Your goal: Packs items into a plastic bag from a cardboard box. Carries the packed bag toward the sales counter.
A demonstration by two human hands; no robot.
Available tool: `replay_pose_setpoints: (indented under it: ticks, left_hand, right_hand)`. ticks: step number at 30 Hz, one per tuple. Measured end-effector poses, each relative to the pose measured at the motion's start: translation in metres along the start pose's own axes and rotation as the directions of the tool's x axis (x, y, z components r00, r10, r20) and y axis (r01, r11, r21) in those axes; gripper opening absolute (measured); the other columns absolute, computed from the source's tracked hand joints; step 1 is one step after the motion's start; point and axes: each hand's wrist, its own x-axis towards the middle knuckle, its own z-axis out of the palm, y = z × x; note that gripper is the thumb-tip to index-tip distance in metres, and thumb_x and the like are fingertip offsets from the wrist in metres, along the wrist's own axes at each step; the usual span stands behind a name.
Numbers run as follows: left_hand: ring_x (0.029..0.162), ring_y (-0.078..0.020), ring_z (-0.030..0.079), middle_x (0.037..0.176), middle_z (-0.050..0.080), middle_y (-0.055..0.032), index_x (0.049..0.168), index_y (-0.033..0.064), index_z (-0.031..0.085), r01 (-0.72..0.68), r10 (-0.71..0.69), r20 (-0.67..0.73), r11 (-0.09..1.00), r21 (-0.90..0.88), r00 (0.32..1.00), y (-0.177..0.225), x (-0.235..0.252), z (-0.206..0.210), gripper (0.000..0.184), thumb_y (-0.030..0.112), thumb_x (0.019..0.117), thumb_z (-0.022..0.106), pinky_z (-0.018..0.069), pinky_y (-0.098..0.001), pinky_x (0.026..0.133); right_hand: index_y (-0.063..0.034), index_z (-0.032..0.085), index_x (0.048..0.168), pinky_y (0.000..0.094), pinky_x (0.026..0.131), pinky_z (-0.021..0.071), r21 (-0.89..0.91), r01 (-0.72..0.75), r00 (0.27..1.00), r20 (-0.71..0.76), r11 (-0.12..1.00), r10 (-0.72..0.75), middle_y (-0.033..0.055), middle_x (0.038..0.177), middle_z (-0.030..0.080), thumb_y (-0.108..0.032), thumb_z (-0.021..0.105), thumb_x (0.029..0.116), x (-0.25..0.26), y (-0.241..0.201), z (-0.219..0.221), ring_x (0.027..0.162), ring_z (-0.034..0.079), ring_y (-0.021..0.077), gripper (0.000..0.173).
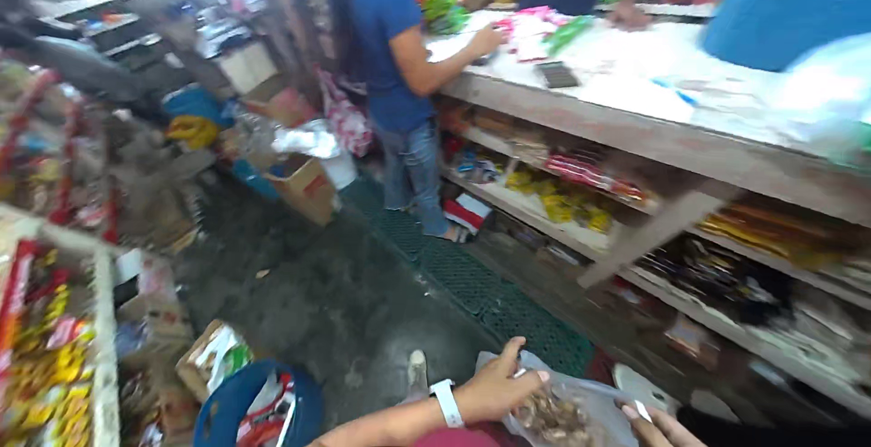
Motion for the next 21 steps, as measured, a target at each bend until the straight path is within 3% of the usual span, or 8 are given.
replay_pose_setpoints:
  ticks: [5,9,15,21]
  left_hand:
    - [0.071,-0.0157,0.06,0.108,0.067,-0.0178,0.161,0.0027,0.019,-0.122,0.073,-0.386,0.987,-0.104,0.92,-0.01,-0.03,-0.078,0.068,0.034,0.1065,0.044,0.0514,-0.0342,0.063]
    - [0.066,-0.0097,0.057,0.104,0.067,-0.0121,0.158,0.0012,0.024,-0.196,0.073,-0.571,0.968,-0.156,0.817,-0.012,-0.043,-0.142,0.065,0.031,0.1054,0.046,0.0495,-0.0287,0.06]
    - [0.057,0.0002,0.051,0.099,0.068,-0.005,0.154,-0.0025,0.027,-0.31,0.143,-0.638,0.938,-0.157,0.757,0.005,-0.049,-0.225,0.057,0.025,0.1059,0.042,0.0452,-0.0179,0.053]
    - [0.059,0.0068,0.048,0.108,0.066,-0.002,0.152,-0.0098,0.022,-0.435,0.363,-0.484,0.9,-0.039,0.796,0.039,-0.033,-0.261,0.065,0.029,0.104,0.042,0.042,-0.0121,0.054]
  right_hand:
    - [0.0001,0.062,0.104,0.0143,0.052,0.0437,0.061,0.096,0.98,0.166,0.993,-0.105,-0.0107,0.067,0.053,-0.007,0.051,0.1023,0.05,-0.054,0.072,0.051,0.046,-0.0041,0.014]
    - [-0.003,0.065,0.099,0.0152,0.048,0.0401,0.155,0.135,0.973,0.164,0.979,-0.161,-0.0116,0.059,0.051,-0.006,0.051,0.0995,0.088,-0.081,0.126,0.047,0.043,-0.0027,0.014]
    - [-0.0021,0.067,0.096,0.0162,0.048,0.0372,0.179,0.135,0.977,0.141,0.975,-0.161,-0.0088,0.06,0.049,-0.006,0.052,0.1017,0.116,-0.14,0.188,0.047,0.04,-0.0009,0.017]
    - [-0.0032,0.067,0.096,0.0165,0.048,0.0359,0.186,0.162,0.981,0.079,0.969,-0.179,-0.0091,0.061,0.046,-0.007,0.045,0.1054,0.142,-0.19,0.205,0.048,0.038,0.0,0.025]
